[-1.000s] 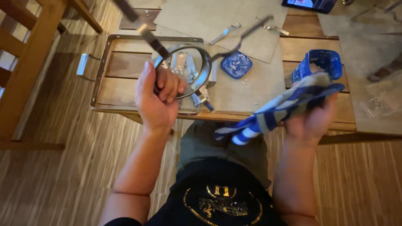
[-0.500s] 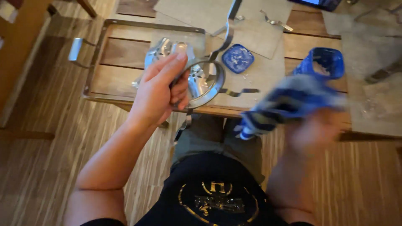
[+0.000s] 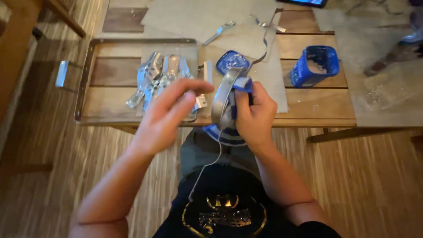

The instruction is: Polishing metal components using a cloth and white polishing powder.

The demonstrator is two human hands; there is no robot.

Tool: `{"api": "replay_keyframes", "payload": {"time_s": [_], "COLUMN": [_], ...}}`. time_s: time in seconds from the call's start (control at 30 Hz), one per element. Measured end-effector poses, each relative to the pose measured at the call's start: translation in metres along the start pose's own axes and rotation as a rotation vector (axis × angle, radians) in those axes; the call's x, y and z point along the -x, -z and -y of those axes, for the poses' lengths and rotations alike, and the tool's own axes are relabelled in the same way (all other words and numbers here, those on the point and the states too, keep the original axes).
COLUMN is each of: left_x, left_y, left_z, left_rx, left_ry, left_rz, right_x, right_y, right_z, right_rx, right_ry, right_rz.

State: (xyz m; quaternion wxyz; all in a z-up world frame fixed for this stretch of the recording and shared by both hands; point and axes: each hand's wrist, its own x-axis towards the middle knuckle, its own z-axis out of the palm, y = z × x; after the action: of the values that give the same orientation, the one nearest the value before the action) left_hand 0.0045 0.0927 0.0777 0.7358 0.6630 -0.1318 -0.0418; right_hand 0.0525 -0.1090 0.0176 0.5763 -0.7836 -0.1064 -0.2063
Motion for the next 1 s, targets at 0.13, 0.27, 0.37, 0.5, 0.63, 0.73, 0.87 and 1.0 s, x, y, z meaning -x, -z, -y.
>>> {"api": "replay_keyframes", "payload": {"time_s": [0.13, 0.27, 0.37, 0.5, 0.63, 0.73, 0.87, 1.0], "left_x": [0.005, 0.002, 0.005, 0.003, -0.002, -0.007, -0.008, -0.013], "left_y": [-0.014, -0.036, -0.036, -0.031, -0.014, 0.019, 0.058, 0.069], "left_z": [0.024, 0.035, 0.065, 0.062, 0.046, 0.038, 0.036, 0.031], "left_rx": [-0.589, -0.565, -0.485, -0.461, -0.276, -0.183, 0.0, 0.29], "left_ry": [-0.393, -0.448, -0.378, -0.281, -0.315, -0.217, -0.216, -0.008], "left_rz": [0.004, 0.014, -0.21, -0.186, -0.138, -0.235, -0.34, -0.353], "right_x": [-0.004, -0.006, -0.005, -0.011, -0.001, 0.01, 0.001, -0.009], "right_y": [-0.007, -0.011, -0.011, -0.005, -0.005, 0.017, 0.064, 0.076], "right_z": [0.01, 0.013, 0.011, 0.004, -0.066, -0.112, -0.101, -0.074], "right_rx": [-0.1, -0.164, -0.185, -0.042, -0.07, -0.518, -0.843, -1.12], "right_ry": [-0.07, 0.017, 0.061, -0.091, -0.2, -0.257, -0.413, -0.32], "right_rz": [-0.048, -0.038, -0.012, 0.023, 0.125, 0.207, 0.164, 0.12]}}
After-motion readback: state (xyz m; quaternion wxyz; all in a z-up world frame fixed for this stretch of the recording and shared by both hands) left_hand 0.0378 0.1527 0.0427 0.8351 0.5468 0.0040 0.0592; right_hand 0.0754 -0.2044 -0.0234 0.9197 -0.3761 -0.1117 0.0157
